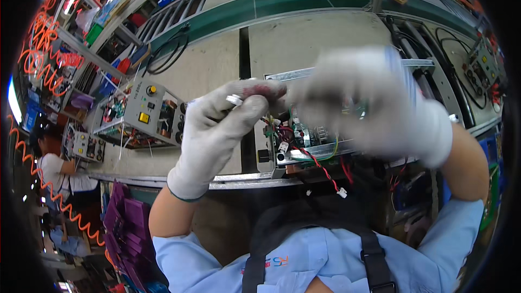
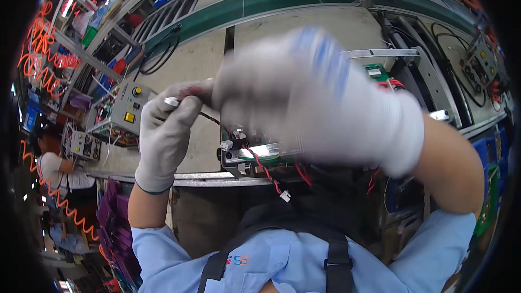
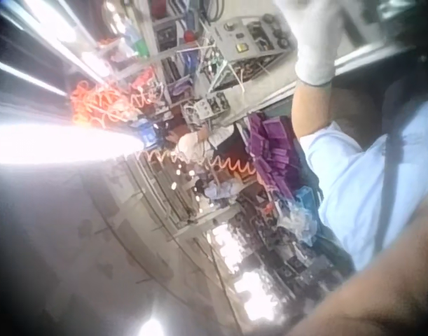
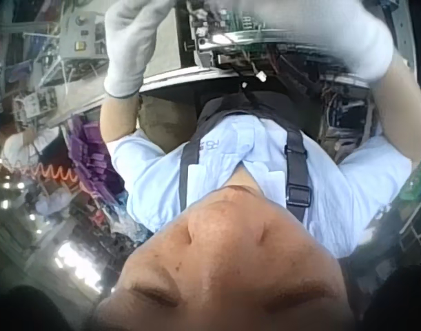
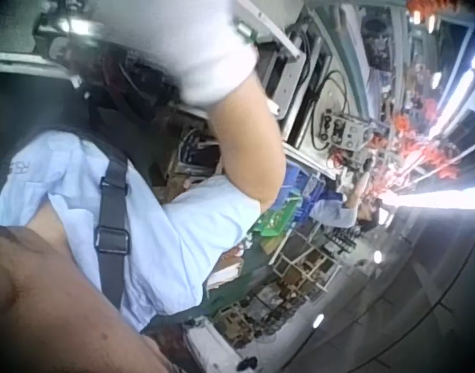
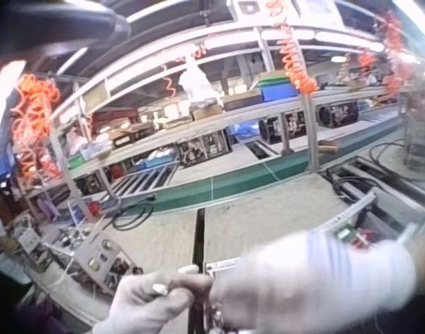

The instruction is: The person organizes and secures internal wiring within an electronic device chassis using zip ties. They connect multi-colored wire harnesses to circuit boards, route cables through the frame, and attach a power cord to the unit. The person also uses a handheld testing device to check connections on the circuit board.

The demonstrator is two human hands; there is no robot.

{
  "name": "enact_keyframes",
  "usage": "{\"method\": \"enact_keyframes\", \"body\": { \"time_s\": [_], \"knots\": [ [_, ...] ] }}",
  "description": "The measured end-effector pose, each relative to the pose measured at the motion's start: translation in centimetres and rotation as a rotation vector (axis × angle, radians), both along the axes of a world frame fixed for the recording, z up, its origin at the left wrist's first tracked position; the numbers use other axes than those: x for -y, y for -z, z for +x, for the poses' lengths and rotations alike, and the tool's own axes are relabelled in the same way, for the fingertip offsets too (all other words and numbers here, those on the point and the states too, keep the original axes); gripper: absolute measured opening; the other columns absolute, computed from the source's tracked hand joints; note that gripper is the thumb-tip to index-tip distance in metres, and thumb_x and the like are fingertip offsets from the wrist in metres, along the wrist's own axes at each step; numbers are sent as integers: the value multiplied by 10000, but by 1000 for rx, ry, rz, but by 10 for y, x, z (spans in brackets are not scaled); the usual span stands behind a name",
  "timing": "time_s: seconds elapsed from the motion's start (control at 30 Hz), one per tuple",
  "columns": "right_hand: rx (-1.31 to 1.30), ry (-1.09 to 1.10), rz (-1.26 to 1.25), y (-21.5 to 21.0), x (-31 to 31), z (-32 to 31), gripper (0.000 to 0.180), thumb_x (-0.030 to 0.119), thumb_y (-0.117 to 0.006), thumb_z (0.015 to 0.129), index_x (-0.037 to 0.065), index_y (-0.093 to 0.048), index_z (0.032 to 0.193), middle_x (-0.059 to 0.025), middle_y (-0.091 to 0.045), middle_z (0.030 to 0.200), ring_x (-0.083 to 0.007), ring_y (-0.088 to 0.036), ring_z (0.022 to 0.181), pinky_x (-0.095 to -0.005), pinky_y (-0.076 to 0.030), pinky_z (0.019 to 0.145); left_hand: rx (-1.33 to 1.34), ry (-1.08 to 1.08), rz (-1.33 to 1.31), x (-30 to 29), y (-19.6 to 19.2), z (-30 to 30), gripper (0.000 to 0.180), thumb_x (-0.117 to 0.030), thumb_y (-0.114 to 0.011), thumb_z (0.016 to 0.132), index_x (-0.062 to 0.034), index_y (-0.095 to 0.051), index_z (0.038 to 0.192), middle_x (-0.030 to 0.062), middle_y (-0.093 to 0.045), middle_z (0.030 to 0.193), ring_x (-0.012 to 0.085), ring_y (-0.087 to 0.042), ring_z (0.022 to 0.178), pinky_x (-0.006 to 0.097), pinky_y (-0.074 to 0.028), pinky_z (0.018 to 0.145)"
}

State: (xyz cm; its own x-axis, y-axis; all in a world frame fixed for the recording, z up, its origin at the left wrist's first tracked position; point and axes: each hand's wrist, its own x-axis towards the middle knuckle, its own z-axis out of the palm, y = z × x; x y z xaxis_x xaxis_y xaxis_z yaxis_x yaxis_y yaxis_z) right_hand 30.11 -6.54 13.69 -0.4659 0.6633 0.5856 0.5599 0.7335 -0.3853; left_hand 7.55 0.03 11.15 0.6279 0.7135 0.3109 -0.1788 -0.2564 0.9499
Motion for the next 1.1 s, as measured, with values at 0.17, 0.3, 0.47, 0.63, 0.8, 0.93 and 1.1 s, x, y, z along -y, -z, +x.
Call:
{"method": "enact_keyframes", "body": {
  "time_s": [0.17,0.3,0.47,0.63,0.8,0.93,1.1],
  "knots": [
    [-164,242,-199,-13,-7,2,188,156,-707,877,-24,-654,864,-27,-645,716,-64,-578,659,-241,-464,590,-177,26,-87,5,-10,26,254,-58,-608,932,45,-620,1164,20,-678,953,61,-603,822,214,-484,755],
    [-284,252,-606,-2,-7,1,351,307,-648,935,-28,-659,832,-77,-572,610,-101,-555,568,-307,-454,543,-186,-123,12,5,-4,28,190,-51,-685,861,7,-675,1042,22,-695,894,76,-621,772,309,-448,914],
    [-616,104,-1104,0,-5,0,273,279,-661,934,12,-650,877,12,-598,692,-34,-517,537,-193,-414,488,-320,-272,620,1,7,19,175,-48,-744,769,-38,-717,942,59,-692,838,175,-639,796,387,-355,1029],
    [-590,84,-964,9,-10,1,196,179,-662,918,-10,-673,967,-14,-629,742,-57,-559,616,-209,-466,589,-285,-278,643,-2,5,21,193,-35,-749,742,-20,-717,931,72,-677,815,191,-592,748,332,-434,792],
    [-137,90,-503,9,-31,23,222,190,-666,861,13,-700,991,-104,-692,811,-139,-648,734,-282,-516,705,-230,-271,466,4,3,17,189,15,-740,757,-3,-723,944,77,-679,838,152,-592,783,281,-457,719],
    [419,82,189,12,-46,7,127,139,-626,799,50,-714,825,-151,-697,839,-307,-687,762,-368,-544,704,-144,-96,147,5,1,7,182,-34,-731,780,17,-724,955,86,-687,902,157,-601,843,308,-458,813],
    [952,169,-19,-9,-51,-27,149,144,-634,811,74,-739,890,-116,-721,866,-267,-710,802,-374,-555,691,-134,8,13,18,-4,1,246,-100,-748,773,44,-720,972,78,-658,857,177,-591,860,309,-447,817]
  ]
}}
